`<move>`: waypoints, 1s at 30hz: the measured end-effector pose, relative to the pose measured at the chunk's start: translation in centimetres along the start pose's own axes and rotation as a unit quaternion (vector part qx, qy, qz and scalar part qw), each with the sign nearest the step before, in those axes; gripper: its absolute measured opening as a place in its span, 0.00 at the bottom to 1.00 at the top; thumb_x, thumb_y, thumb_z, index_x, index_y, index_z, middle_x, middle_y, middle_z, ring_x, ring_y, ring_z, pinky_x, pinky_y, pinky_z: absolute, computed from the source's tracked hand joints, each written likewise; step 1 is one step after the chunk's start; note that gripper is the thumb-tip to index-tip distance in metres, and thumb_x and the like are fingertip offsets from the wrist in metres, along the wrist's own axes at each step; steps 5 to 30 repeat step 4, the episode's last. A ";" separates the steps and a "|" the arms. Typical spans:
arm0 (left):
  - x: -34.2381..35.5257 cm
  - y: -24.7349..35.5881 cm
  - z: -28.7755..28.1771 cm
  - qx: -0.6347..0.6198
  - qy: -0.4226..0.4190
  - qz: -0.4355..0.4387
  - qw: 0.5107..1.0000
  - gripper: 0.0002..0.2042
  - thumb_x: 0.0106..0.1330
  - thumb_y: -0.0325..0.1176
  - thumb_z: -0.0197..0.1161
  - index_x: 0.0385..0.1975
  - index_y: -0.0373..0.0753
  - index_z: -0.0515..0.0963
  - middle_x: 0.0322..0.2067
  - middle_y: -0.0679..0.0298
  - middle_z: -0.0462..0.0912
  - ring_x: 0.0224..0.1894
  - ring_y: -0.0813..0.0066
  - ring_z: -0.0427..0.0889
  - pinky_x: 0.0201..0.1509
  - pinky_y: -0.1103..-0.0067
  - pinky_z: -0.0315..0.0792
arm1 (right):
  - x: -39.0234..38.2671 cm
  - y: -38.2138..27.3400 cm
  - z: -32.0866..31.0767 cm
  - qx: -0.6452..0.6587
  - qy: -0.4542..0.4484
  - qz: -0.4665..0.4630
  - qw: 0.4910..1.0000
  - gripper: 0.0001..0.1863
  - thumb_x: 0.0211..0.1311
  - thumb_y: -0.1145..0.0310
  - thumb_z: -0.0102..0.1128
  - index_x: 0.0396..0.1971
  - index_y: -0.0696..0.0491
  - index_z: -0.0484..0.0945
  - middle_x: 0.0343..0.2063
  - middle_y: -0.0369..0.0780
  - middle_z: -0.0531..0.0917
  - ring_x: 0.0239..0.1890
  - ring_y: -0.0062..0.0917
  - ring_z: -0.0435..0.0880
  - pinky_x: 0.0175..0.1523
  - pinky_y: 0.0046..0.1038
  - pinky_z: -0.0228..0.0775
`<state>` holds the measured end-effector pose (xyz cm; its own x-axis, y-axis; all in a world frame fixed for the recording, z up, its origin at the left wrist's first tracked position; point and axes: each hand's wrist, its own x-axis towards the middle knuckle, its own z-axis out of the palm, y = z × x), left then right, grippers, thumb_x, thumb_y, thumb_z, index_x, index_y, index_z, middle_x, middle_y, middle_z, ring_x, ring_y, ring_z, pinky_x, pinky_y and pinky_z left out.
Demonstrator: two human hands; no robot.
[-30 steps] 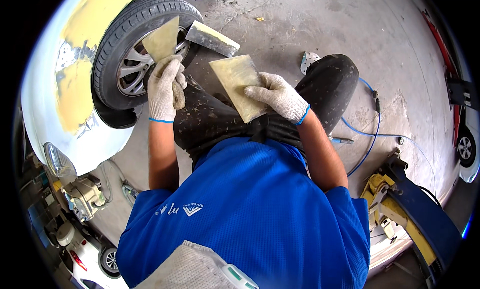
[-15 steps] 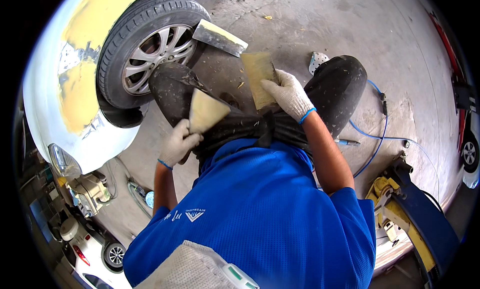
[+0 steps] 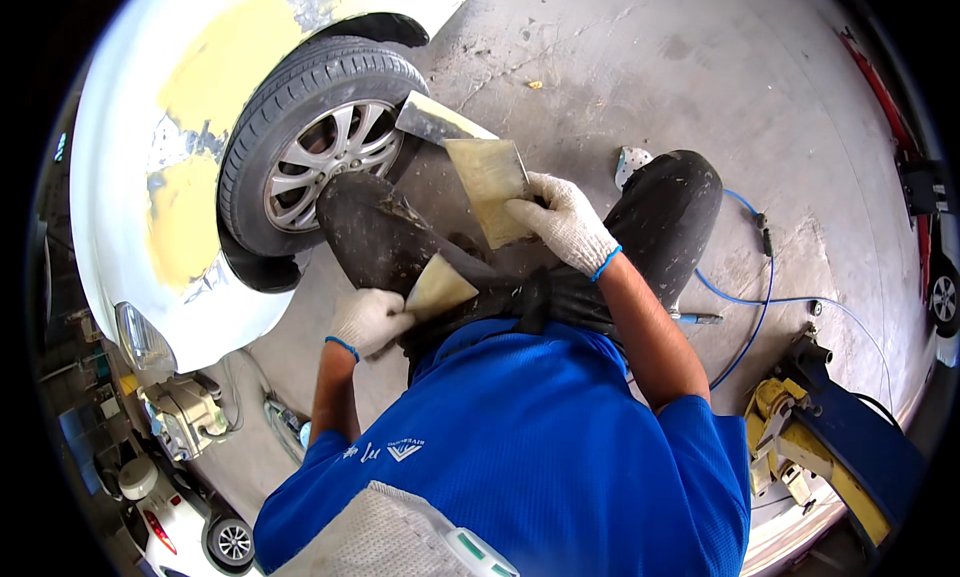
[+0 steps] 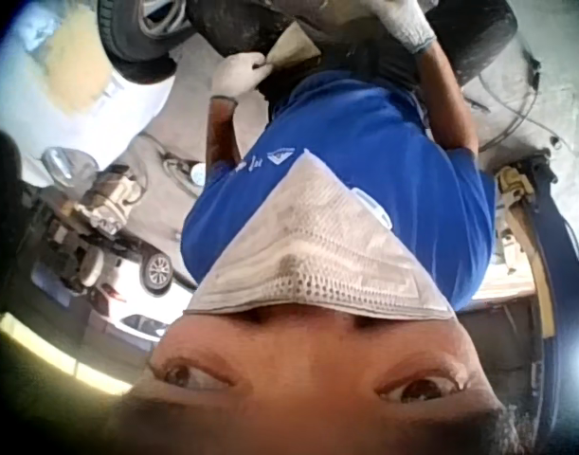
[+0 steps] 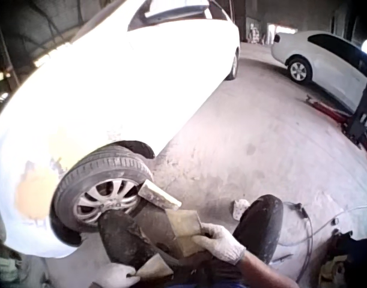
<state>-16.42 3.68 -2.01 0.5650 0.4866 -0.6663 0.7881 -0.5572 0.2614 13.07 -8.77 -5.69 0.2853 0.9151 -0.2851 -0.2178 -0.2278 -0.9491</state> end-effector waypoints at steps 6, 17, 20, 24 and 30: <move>1.4 -1.0 1.5 0.139 -0.043 0.048 0.988 0.17 0.58 0.47 0.62 0.30 0.38 0.85 0.26 0.52 0.85 0.35 0.54 0.86 0.41 0.64 0.78 | 0.1 -1.3 -0.5 -0.048 -0.012 -0.030 0.998 0.17 0.63 0.71 0.60 0.50 0.60 0.79 0.38 0.34 0.84 0.38 0.12 0.78 0.46 0.21 0.74; 1.4 -1.0 1.5 0.139 -0.043 0.048 0.988 0.17 0.58 0.47 0.62 0.30 0.38 0.85 0.26 0.52 0.85 0.35 0.54 0.86 0.41 0.64 0.78 | 0.1 -1.3 -0.5 -0.048 -0.012 -0.030 0.998 0.17 0.63 0.71 0.60 0.50 0.60 0.79 0.38 0.34 0.84 0.38 0.12 0.78 0.46 0.21 0.74; 1.4 -1.0 1.5 0.139 -0.043 0.048 0.988 0.17 0.58 0.47 0.62 0.30 0.38 0.85 0.26 0.52 0.85 0.35 0.54 0.86 0.41 0.64 0.78 | 0.1 -1.3 -0.5 -0.048 -0.012 -0.030 0.998 0.17 0.63 0.71 0.60 0.50 0.60 0.79 0.38 0.34 0.84 0.38 0.12 0.78 0.46 0.21 0.74; 1.4 -1.0 1.5 0.139 -0.043 0.048 0.988 0.17 0.58 0.47 0.62 0.30 0.38 0.85 0.26 0.52 0.85 0.35 0.54 0.86 0.41 0.64 0.78 | 0.1 -1.3 -0.5 -0.048 -0.012 -0.030 0.998 0.17 0.63 0.71 0.60 0.50 0.60 0.79 0.38 0.34 0.84 0.38 0.12 0.78 0.46 0.21 0.74; 1.4 -1.0 1.5 0.139 -0.043 0.048 0.988 0.17 0.58 0.47 0.62 0.30 0.38 0.85 0.26 0.52 0.85 0.35 0.54 0.86 0.41 0.64 0.78 | 0.1 -1.3 -0.5 -0.048 -0.012 -0.030 0.998 0.17 0.63 0.71 0.60 0.50 0.60 0.79 0.38 0.34 0.84 0.38 0.12 0.78 0.46 0.21 0.74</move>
